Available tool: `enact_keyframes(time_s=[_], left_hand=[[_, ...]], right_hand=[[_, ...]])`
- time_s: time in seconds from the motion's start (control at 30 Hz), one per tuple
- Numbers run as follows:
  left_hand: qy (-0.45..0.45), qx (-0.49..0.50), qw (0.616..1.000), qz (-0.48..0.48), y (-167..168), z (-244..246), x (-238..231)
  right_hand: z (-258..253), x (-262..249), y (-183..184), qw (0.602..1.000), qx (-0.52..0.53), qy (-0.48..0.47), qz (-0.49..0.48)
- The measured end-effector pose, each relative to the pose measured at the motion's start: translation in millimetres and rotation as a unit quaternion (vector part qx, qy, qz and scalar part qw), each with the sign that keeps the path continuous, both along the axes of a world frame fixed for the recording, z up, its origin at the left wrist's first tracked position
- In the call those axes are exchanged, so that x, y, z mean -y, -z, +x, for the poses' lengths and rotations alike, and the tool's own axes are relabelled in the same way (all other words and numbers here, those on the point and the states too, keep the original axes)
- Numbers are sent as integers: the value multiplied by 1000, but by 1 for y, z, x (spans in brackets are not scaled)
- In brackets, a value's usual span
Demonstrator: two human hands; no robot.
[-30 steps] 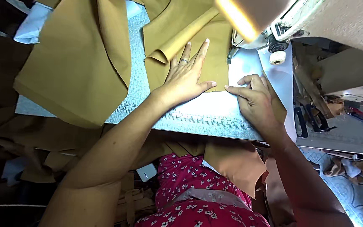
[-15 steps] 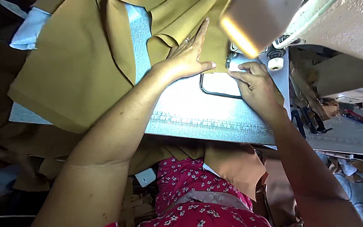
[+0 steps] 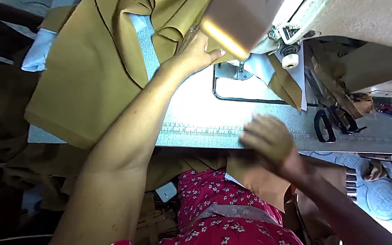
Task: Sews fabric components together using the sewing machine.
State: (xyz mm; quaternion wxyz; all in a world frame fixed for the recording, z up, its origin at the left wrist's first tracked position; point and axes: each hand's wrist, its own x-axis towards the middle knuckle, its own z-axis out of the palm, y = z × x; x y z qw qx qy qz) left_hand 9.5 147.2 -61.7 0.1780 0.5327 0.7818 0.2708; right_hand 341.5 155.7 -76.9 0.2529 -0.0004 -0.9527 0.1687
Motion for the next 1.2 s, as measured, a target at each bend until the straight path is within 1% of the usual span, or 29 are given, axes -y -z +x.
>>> enact_keyframes(time_s=[0.07,0.1,0.13,0.17,0.2,0.23,0.27,0.3,0.33,0.37,0.4,0.43,0.47,0.53,0.57,0.6,0.7,0.8,0.87,0.9,0.97,1.0,1.03,1.07,1.13,1.17,1.2], left_hand=[[30,-25,995,93,-1,14,21],[63,-47,986,146,-5,33,39],[109,-69,972,195,-9,60,61],[160,-84,953,243,-8,91,84],[214,-80,931,284,-1,122,106],[271,-57,914,296,12,148,125],[321,-22,905,278,28,170,141],[355,12,906,232,44,186,148],[371,46,915,150,56,196,149],[371,93,923,34,64,202,144],[351,150,921,-83,72,205,131],[312,207,912,-166,84,208,113],[265,240,917,-174,107,213,99],[210,194,956,-71,150,224,77],[194,170,965,-47,162,230,67],[177,173,967,-56,164,238,60],[113,237,959,-107,159,260,51],[97,257,952,-138,161,271,51],[123,270,948,-115,150,273,60],[158,263,947,-98,137,271,68],[236,227,941,-85,100,263,84],[257,203,944,-37,84,261,94],[267,176,947,37,69,261,105],[273,160,943,108,51,260,118],[274,136,924,230,12,253,141],[268,155,911,273,-9,246,152],[257,178,903,296,-30,235,164]], right_hand=[[31,24,18,999,-28,-26,6],[47,35,29,999,-22,-28,-13],[64,45,42,999,4,-13,-37],[79,53,55,996,52,20,-67],[93,58,66,986,117,60,-105],[104,62,75,968,181,91,-148],[115,66,83,949,230,115,-182],[124,69,91,937,255,135,-197],[131,72,98,933,260,152,-198],[137,78,100,930,263,161,-199],[139,83,99,928,263,169,-202],[139,86,98,929,255,176,-201],[140,90,97,931,243,179,-203],[142,94,95,934,232,186,-197],[143,95,96,936,229,186,-190],[145,96,96,939,222,186,-185],[149,100,101,943,208,190,-177],[152,101,103,942,208,188,-184],[151,98,97,939,221,183,-189],[150,96,90,940,213,189,-188],[146,90,71,946,140,229,-182],[144,85,57,946,98,253,-176],[141,78,42,948,74,262,-168],[138,70,26,951,69,254,-160],[127,55,3,965,77,200,-149],[122,48,-4,972,83,161,-149],[118,40,-7,974,100,113,-166]])
